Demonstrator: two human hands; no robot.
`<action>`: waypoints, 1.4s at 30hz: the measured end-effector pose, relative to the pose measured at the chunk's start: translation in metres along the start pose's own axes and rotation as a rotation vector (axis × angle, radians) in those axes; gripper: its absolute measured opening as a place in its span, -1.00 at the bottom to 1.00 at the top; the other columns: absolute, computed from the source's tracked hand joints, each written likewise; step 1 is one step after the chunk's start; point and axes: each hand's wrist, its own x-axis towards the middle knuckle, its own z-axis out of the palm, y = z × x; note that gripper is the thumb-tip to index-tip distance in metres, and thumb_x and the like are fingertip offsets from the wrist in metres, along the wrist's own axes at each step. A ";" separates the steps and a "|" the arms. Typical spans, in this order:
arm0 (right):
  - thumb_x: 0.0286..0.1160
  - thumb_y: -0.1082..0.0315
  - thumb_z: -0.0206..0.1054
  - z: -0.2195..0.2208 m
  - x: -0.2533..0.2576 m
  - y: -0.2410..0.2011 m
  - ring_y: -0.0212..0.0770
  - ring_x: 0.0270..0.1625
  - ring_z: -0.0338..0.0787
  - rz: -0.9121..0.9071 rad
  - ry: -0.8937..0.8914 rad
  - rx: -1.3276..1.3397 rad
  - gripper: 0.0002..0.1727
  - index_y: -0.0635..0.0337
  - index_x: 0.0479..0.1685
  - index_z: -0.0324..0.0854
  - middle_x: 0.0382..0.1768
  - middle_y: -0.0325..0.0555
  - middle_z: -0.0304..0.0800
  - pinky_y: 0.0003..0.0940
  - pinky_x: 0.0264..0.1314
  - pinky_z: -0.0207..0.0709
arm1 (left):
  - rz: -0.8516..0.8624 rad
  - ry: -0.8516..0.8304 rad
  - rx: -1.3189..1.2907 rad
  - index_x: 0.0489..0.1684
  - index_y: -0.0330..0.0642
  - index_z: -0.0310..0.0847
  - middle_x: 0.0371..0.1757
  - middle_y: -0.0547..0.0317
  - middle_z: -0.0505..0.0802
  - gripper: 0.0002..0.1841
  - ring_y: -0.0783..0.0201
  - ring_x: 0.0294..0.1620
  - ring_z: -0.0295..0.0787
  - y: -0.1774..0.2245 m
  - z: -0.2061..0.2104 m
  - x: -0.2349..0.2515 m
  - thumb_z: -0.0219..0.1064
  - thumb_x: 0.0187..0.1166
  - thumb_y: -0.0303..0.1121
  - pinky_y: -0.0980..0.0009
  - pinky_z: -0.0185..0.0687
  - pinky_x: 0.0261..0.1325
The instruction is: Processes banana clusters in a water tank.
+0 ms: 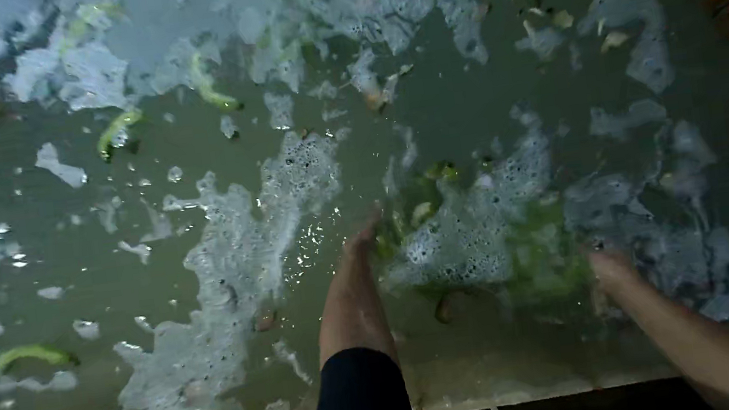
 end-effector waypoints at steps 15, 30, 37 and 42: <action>0.65 0.38 0.31 -0.011 0.021 0.001 0.31 0.34 0.61 -0.079 -0.194 -0.071 -0.39 0.36 0.66 0.30 0.40 0.48 0.53 0.33 0.34 0.45 | 0.650 0.266 -0.171 0.09 -0.36 0.70 -0.09 0.23 0.84 -0.70 0.52 -0.20 0.70 -0.007 -0.016 -0.058 0.06 0.80 -0.38 0.48 0.68 -0.02; 0.66 0.52 0.28 -0.024 0.006 0.001 0.45 0.57 0.47 -0.278 -0.388 -0.521 -0.45 0.51 0.61 0.33 0.50 0.57 0.47 0.31 0.62 0.27 | 0.553 0.088 -0.361 -0.49 0.30 0.84 -0.41 0.66 0.89 -0.51 0.71 -0.36 0.77 -0.142 -0.013 -0.176 0.35 0.27 0.46 0.63 0.71 -0.21; 0.78 0.42 0.16 -0.043 0.008 -0.042 0.44 0.64 0.40 -0.230 -0.377 -0.677 -0.40 0.52 0.71 0.16 0.59 0.57 0.35 0.29 0.66 0.22 | -0.048 0.460 -0.509 0.69 -0.32 0.25 0.52 -0.25 0.60 -0.37 0.03 0.41 0.64 -0.180 -0.006 -0.120 -0.32 0.93 0.00 0.07 0.61 0.41; 0.78 0.34 0.22 -0.013 0.019 -0.126 0.48 0.25 0.66 -0.379 -0.229 -0.327 -0.53 0.44 0.53 0.39 0.28 0.58 0.59 0.42 0.30 0.47 | 0.117 0.222 0.168 0.40 -0.60 0.47 0.28 -0.46 0.71 -0.56 -0.05 0.22 0.73 -0.107 -0.005 -0.064 0.19 0.79 -0.32 0.16 0.63 0.30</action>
